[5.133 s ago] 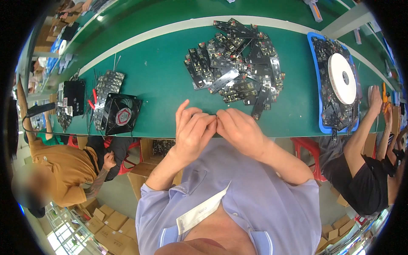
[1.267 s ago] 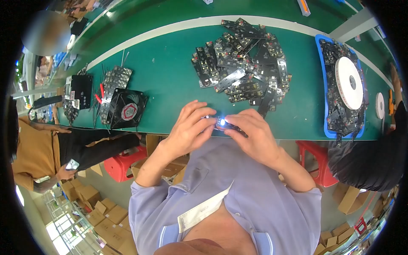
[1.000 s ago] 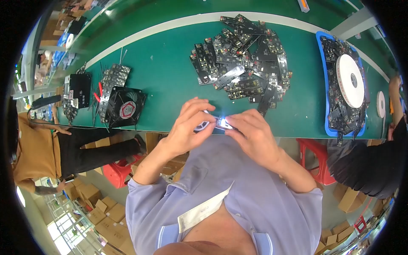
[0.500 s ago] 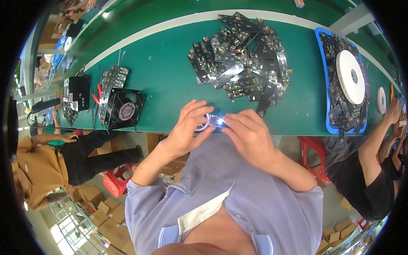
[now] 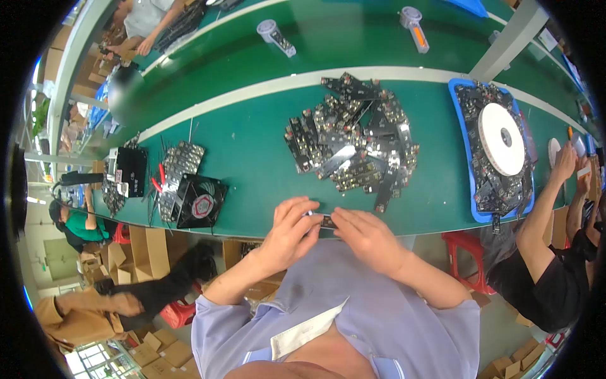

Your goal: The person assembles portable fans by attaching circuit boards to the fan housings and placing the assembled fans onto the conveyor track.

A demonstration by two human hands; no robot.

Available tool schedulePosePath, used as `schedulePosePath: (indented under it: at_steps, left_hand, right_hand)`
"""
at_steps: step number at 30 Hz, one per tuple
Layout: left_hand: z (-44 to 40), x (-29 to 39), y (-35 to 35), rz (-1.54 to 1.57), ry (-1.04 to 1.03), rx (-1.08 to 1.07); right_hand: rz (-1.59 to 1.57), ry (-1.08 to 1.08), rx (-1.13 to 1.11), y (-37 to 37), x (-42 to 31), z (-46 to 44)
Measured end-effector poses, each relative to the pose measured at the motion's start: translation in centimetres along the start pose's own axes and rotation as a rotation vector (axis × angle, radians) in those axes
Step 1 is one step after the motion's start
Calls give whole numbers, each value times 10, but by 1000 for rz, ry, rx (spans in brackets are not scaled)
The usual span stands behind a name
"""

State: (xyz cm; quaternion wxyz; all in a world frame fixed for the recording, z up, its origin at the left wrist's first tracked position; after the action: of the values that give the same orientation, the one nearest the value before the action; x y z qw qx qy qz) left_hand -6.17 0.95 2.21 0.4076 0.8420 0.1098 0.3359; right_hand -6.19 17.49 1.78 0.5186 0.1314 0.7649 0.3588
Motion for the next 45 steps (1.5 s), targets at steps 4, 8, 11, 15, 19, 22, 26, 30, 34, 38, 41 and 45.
schedulePosePath:
  at_steps: [4,8,11,15,19,22,26,30,34,38,41,45]
  left_hand:
    - [-17,11,29,-46,-119,125]
    - [4,-4,77,-171,-186,503]
    - [-8,-69,47,-117,173,494]
    - [-3,-109,15,-59,375,447]
    - [-1,-123,16,5,472,451]
    - [-2,-125,17,-27,449,449]
    - [-11,-122,17,-40,438,410]
    - [-7,-122,17,-18,462,444]
    - [-7,-122,15,-30,476,423]
    - [15,-126,17,118,513,584]
    - [-15,-75,55,-85,217,616]
    - [-13,-37,47,17,59,464]
  right_hand:
    - [0,13,-79,7,-4,-4]
    - [-60,-7,152,78,-5,-60]
    - [-101,-171,303,110,55,-171]
    - [21,-442,494,108,181,-321]
    - [151,-598,556,104,261,-403]
    - [185,-571,564,93,297,-431]
    - [292,-388,708,124,282,-412]
    - [613,-535,893,175,257,-338]
    - [550,-681,652,159,359,-308]
    - [286,-467,612,160,263,-279]
    - [-22,-142,317,117,123,-202]
    - [-73,100,-138,35,14,-82]
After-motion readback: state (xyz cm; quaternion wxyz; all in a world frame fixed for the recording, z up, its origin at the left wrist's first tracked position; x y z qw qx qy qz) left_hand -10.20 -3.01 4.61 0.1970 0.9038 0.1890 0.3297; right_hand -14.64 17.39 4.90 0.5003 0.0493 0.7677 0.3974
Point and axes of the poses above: each hand's wrist, its own z-axis away from the middle knuckle, its own y-axis out of the back of the hand, x = y × z, the point moved 8 cm from there along -z, towards the middle knuckle, and after that the axes turned 15 degrees about -y, right-handed, at the moved point
